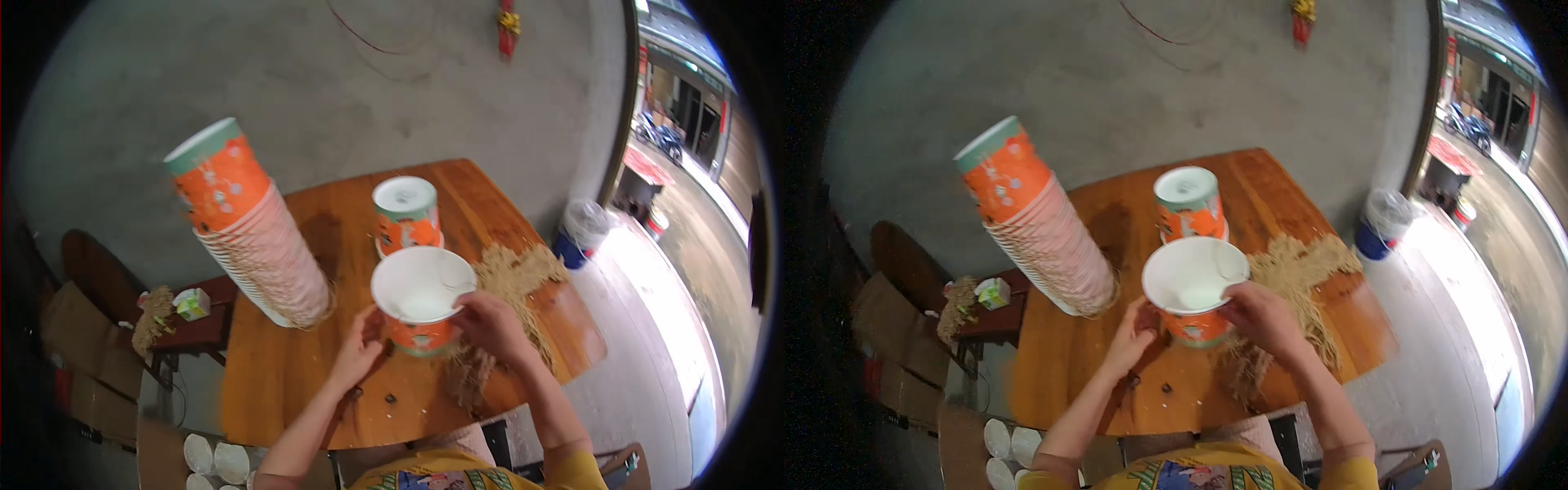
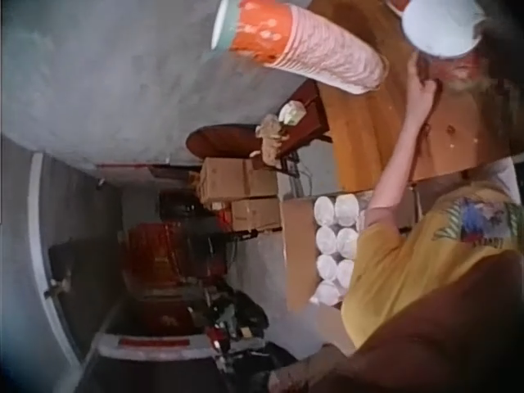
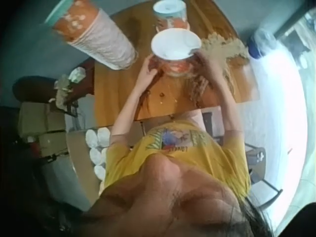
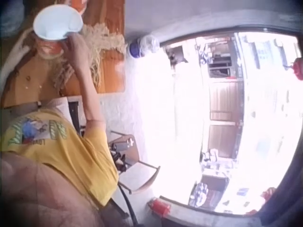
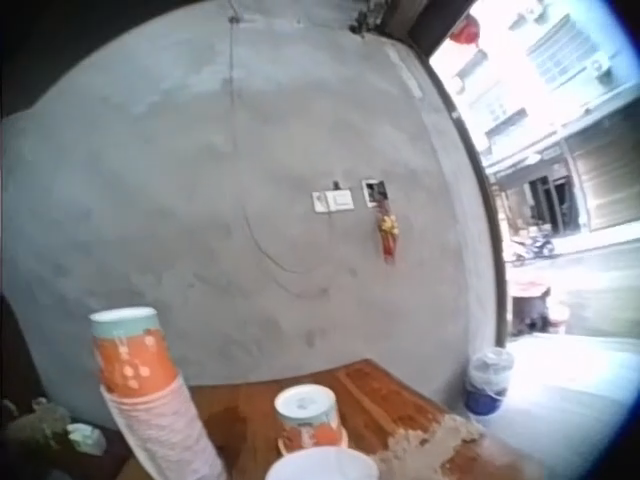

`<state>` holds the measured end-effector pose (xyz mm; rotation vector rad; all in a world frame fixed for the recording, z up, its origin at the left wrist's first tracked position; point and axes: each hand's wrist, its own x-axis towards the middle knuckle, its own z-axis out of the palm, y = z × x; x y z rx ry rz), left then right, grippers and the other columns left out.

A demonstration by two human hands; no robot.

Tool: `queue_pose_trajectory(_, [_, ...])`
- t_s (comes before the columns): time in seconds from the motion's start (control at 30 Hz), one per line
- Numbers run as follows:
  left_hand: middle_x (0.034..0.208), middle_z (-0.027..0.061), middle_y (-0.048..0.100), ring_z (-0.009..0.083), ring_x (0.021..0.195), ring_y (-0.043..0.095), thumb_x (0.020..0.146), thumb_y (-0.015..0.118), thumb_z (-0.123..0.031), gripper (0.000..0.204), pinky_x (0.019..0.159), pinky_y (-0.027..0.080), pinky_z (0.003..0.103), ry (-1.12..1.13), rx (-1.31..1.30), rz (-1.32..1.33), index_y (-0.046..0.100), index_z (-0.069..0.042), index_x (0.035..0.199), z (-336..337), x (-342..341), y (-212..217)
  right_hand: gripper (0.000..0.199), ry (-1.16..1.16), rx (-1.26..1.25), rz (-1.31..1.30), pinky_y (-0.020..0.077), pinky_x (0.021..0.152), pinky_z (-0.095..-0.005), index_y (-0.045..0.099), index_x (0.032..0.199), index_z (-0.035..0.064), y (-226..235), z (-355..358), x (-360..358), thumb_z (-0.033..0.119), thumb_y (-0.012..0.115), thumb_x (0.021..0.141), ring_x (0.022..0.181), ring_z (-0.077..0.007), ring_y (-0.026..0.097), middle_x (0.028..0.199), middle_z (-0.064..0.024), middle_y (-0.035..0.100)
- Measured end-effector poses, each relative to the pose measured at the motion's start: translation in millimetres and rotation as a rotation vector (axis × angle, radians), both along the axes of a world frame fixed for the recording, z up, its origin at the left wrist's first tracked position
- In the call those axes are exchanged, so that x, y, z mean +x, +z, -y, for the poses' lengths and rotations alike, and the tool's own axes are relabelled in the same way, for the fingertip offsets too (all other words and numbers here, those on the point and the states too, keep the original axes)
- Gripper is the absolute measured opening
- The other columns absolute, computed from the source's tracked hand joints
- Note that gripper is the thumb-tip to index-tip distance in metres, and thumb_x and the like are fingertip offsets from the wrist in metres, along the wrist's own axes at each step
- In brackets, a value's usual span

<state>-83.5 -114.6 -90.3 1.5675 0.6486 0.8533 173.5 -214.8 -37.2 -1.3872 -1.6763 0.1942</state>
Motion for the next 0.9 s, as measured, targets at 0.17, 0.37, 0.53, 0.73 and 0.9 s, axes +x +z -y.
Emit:
queue_pose_trajectory(0.17, [0.156,0.0158,0.025,0.0315,0.144,0.023,0.075,0.083,-0.032,0.1,0.117,0.019,0.045,-0.148,0.638,0.084,0.023,-0.007,0.151,4,-48,62,0.012,0.065,-0.34,-0.814,0.0336,0.047,-0.0181,0.063,0.096,0.0078,85,-9,4,0.018,0.067,0.09,0.051,-0.0027,0.042,0.065,0.0062,0.052])
queue_pose_trajectory(0.37, [0.155,0.0219,0.024,0.0433,0.14,0.03,0.073,0.08,-0.044,0.093,0.112,0.025,0.058,0.082,1.401,-0.164,0.025,-0.042,0.147,-4,-90,134,0.02,0.52,-0.659,-1.057,0.0254,0.042,-0.0157,0.057,0.079,0.0085,136,-56,-40,0.021,0.062,0.094,0.048,0.0014,0.033,0.06,0.0107,0.041])
queue_pose_trajectory(0.53, [0.14,0.0193,0.041,0.0413,0.128,0.044,0.07,0.08,-0.05,0.083,0.107,0.03,0.056,0.28,1.611,-0.179,0.036,-0.035,0.138,-17,-102,190,0.016,0.628,-0.542,-1.104,0.0295,0.039,-0.0169,0.062,0.087,0.0088,166,-108,-84,0.023,0.061,0.095,0.041,0.0001,0.032,0.056,0.0114,0.042])
queue_pose_trajectory(0.73, [0.153,0.0207,0.025,0.0389,0.141,0.028,0.048,0.087,-0.063,0.135,0.114,0.026,0.052,0.232,1.538,0.046,0.021,-0.008,0.152,-59,-106,248,0.025,0.569,-0.364,-1.345,0.0558,0.078,-0.0298,0.063,0.116,0.005,215,-150,-132,0.02,0.053,0.097,0.093,-0.0144,0.067,0.105,-0.0054,0.068])
queue_pose_trajectory(0.9, [0.154,0.0209,0.021,0.0393,0.142,0.025,0.049,0.092,-0.051,0.137,0.114,0.026,0.053,0.327,1.56,-0.13,0.011,-0.02,0.155,-56,-133,285,0.026,0.75,-0.105,-1.192,0.055,0.08,-0.0301,0.063,0.112,0.0011,275,-142,-160,0.02,0.055,0.097,0.091,-0.0148,0.067,0.105,-0.0063,0.068])
